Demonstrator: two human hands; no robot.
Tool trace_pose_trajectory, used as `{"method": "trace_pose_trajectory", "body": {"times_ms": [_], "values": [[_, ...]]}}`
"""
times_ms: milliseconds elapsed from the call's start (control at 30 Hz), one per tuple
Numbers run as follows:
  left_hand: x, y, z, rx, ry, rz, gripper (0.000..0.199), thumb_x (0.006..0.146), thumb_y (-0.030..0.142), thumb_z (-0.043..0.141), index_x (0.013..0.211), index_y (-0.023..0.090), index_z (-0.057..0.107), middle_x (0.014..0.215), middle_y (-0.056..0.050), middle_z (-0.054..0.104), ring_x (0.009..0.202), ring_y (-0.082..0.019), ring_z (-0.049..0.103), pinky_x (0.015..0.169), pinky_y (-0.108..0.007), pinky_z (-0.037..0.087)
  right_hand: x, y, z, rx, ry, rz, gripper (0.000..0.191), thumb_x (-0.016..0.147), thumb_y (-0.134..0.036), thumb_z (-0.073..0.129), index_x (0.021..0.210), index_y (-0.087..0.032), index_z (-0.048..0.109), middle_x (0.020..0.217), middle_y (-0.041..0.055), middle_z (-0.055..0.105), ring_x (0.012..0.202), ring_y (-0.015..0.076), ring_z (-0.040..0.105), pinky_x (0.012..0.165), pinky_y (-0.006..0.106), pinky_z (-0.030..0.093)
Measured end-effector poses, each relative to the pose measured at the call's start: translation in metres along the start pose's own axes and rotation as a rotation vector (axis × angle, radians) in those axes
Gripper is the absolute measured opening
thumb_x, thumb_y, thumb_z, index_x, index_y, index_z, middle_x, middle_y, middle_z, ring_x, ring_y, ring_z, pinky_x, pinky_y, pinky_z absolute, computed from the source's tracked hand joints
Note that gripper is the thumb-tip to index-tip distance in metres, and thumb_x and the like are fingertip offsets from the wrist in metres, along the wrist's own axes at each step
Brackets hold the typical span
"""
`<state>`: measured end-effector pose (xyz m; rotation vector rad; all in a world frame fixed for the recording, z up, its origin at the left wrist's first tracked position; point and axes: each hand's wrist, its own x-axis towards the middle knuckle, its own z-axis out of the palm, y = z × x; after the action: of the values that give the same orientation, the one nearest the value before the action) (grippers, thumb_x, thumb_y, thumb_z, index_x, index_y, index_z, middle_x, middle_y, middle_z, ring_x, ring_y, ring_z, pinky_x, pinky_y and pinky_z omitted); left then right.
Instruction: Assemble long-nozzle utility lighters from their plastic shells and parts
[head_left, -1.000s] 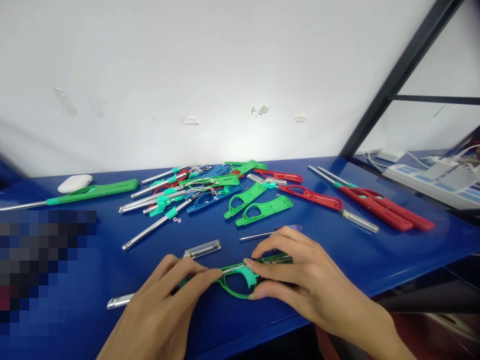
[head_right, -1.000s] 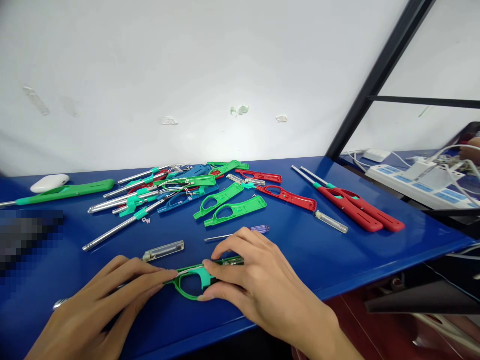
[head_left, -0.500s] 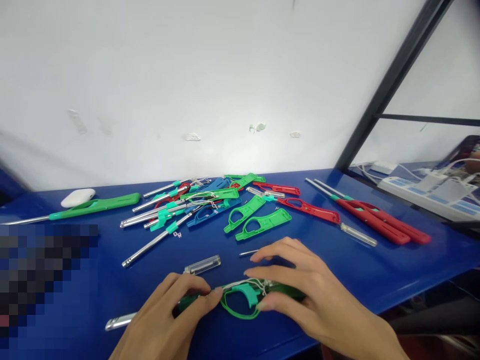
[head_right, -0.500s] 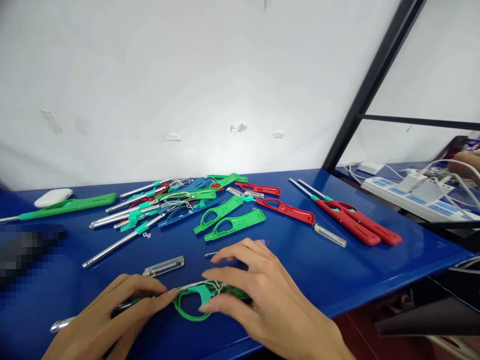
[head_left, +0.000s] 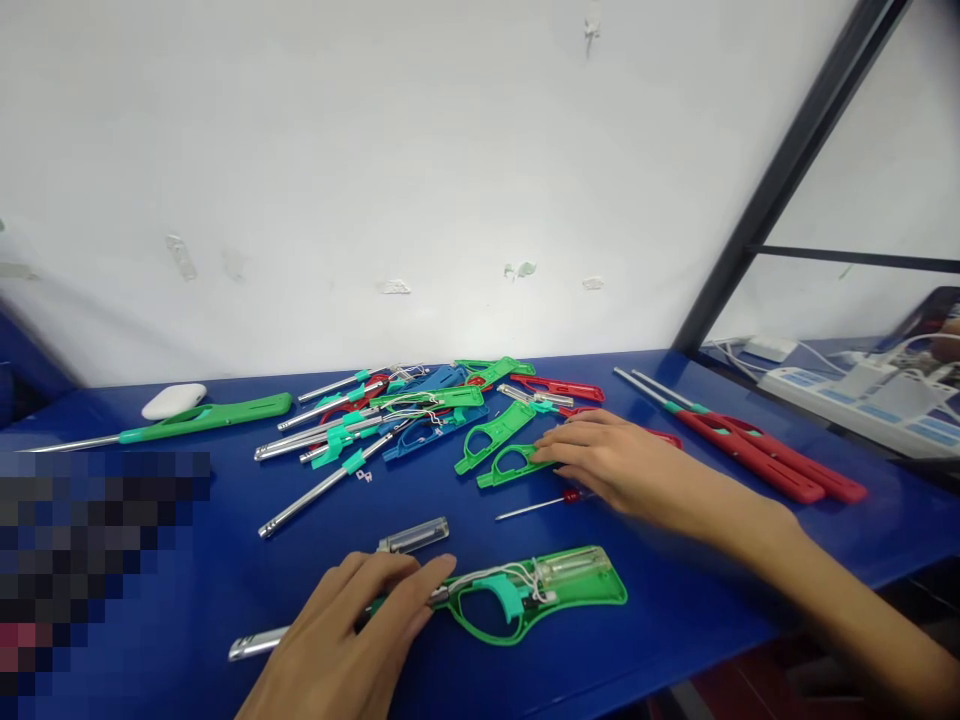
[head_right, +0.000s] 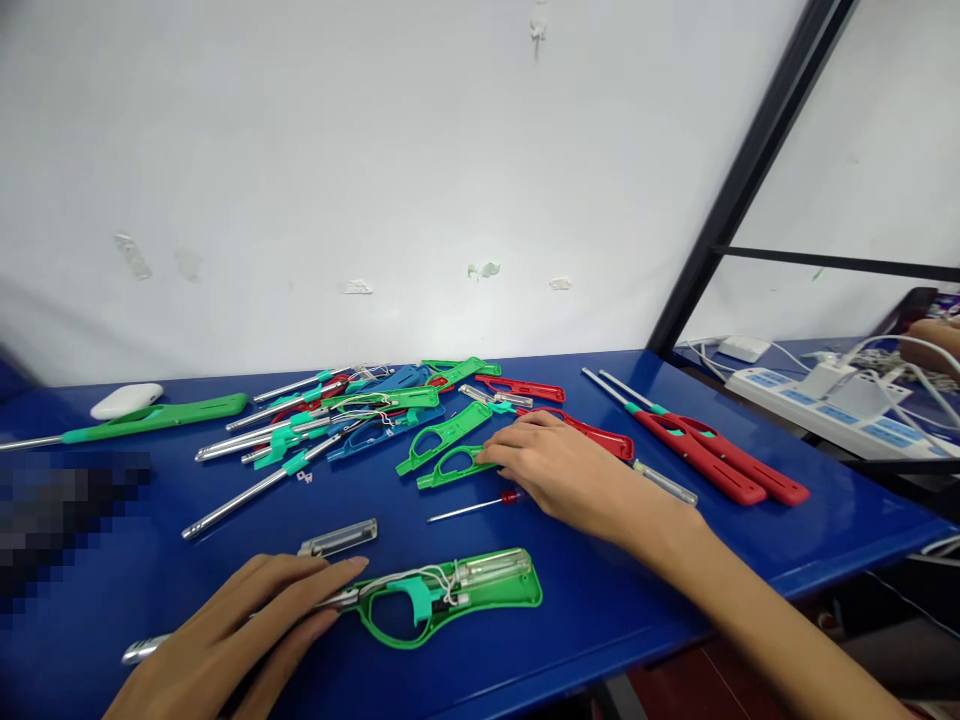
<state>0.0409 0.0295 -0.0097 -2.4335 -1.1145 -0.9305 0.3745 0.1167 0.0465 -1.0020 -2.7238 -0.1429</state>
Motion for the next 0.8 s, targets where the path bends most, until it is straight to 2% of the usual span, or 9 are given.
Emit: {"method": "trace_pose_trajectory", "body": {"times_ms": [133,200,300,433,567,667,733,800], "values": [[0.001,0.002,-0.001,-0.003,0.015,-0.030,0.037,0.116,0.046,0.039,0.128,0.037,0.073,0.109,0.003,0.083,0.088,-0.014,0.082,0.078,-0.020,0.066,0.002,-0.003,-0.004,0.009,-0.012,0.001,0.032,0.106,-0.003,0.051,0.113,-0.021,0.077,0.108,0.0055,0.083,0.103,0.0240,0.078,0.097,0.044,0.057],[-0.002,0.003,-0.001,-0.015,0.016,-0.040,0.037,0.115,0.047,0.040,0.129,0.037,0.073,0.110,0.003,0.082,0.091,-0.014,0.082,0.082,-0.020,0.066,0.002,-0.002,-0.003,0.015,-0.009,0.007,0.030,0.106,-0.002,0.051,0.106,-0.021,0.075,0.100,0.0038,0.081,0.096,0.0233,0.077,0.094,0.043,0.057],[-0.006,0.003,-0.001,-0.019,0.001,-0.045,0.035,0.114,0.048,0.045,0.137,0.037,0.069,0.115,0.002,0.082,0.100,-0.016,0.082,0.092,-0.026,0.066,-0.002,0.006,-0.001,0.036,0.018,0.013,0.028,0.107,-0.006,0.051,0.108,-0.022,0.074,0.103,0.0052,0.080,0.097,0.0239,0.075,0.093,0.042,0.056],[-0.007,0.006,-0.003,-0.027,-0.025,-0.110,0.042,0.111,0.051,0.051,0.150,0.040,0.060,0.126,0.001,0.078,0.110,-0.019,0.079,0.093,-0.031,0.068,-0.011,0.010,-0.006,0.063,0.115,0.048,0.021,0.112,-0.019,0.049,0.121,-0.023,0.068,0.118,0.0082,0.077,0.109,0.0258,0.072,0.098,0.043,0.054],[-0.005,0.011,-0.008,-0.051,0.040,-0.232,0.049,0.110,0.050,0.053,0.157,0.036,0.053,0.139,-0.002,0.072,0.111,-0.016,0.079,0.088,-0.021,0.066,-0.019,-0.018,-0.020,0.191,0.224,0.151,0.014,0.114,-0.028,0.051,0.123,-0.026,0.062,0.118,0.0057,0.074,0.108,0.0226,0.071,0.093,0.035,0.055],[-0.002,0.016,-0.013,-0.021,0.131,-0.176,0.060,0.109,0.042,0.059,0.165,0.032,0.042,0.145,-0.003,0.069,0.108,-0.015,0.080,0.082,-0.017,0.065,-0.019,-0.049,-0.026,0.390,0.161,0.149,0.014,0.114,-0.023,0.048,0.120,-0.027,0.059,0.111,0.0025,0.072,0.099,0.0183,0.071,0.086,0.029,0.055],[0.001,0.018,-0.017,0.001,0.137,-0.102,0.061,0.109,0.037,0.059,0.167,0.034,0.040,0.146,-0.002,0.070,0.113,-0.017,0.079,0.088,-0.021,0.066,-0.017,-0.063,-0.027,0.504,0.103,0.112,0.017,0.114,-0.020,0.044,0.121,-0.028,0.058,0.109,0.0010,0.072,0.094,0.0160,0.071,0.084,0.027,0.054],[0.000,0.018,-0.020,0.006,0.109,-0.080,0.054,0.110,0.033,0.056,0.163,0.039,0.046,0.142,0.001,0.073,0.120,-0.021,0.077,0.098,-0.028,0.065,-0.015,-0.068,-0.027,0.559,0.075,0.093,0.016,0.115,-0.021,0.045,0.120,-0.028,0.058,0.109,0.0008,0.072,0.094,0.0157,0.070,0.086,0.027,0.053]]}}
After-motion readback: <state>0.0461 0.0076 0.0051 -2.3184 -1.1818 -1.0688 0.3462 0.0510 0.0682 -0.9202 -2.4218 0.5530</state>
